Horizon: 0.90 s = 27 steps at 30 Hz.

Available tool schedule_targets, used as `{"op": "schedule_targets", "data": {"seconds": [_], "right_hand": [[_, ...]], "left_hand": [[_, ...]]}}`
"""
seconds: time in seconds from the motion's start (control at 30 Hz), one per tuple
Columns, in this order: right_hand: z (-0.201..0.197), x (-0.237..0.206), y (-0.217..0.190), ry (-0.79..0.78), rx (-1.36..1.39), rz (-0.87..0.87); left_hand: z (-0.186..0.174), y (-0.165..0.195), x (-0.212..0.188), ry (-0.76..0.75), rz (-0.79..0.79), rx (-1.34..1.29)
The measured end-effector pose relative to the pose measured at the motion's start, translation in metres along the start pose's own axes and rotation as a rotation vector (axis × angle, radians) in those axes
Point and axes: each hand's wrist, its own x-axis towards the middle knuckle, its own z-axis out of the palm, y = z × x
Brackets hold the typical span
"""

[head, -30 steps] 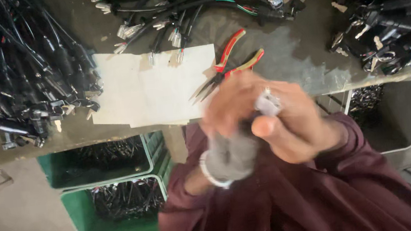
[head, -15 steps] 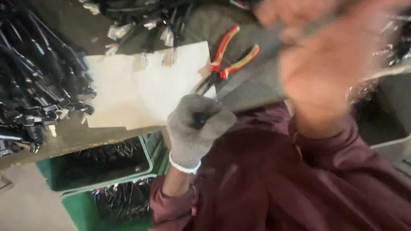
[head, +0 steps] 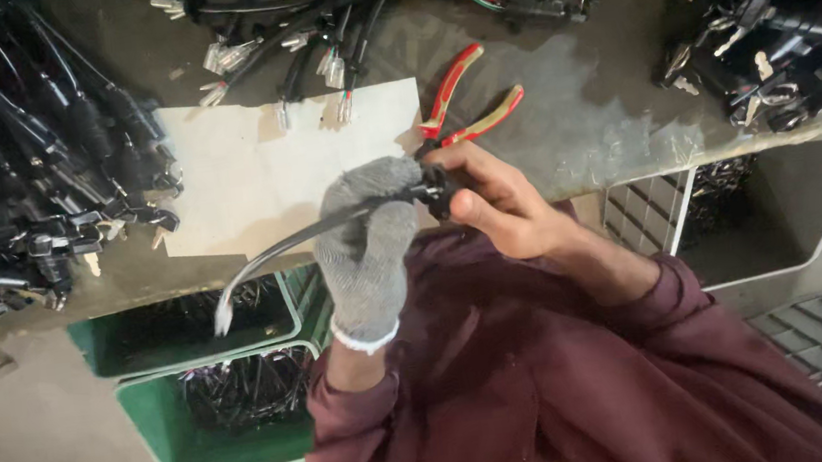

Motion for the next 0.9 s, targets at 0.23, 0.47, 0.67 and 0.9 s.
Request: {"op": "schedule_targets", "data": {"seconds": [0.23, 0.47, 0.67, 0.9], "right_hand": [[-0.004, 0.018, -0.027, -0.028, -0.759, -0.457], [0.011, 0.018, -0.045, 0.046, -0.932, -0.547], [0.007, 0.007, -0.03, 0.107, -0.985, -0.545], [0.009, -0.005, -0.009, 0.026, -0.681, -0.365]], "left_hand": [[-0.009, 0.024, 0.004, -0.041, 0.313, 0.566], [-0.002, 0.042, 0.015, -0.166, 0.17, 0.712], [0.005, 0.028, 0.014, -0.053, 0.259, 0.815], [-0.025, 0.007, 0.008, -0.255, 0.324, 0.661]]}}
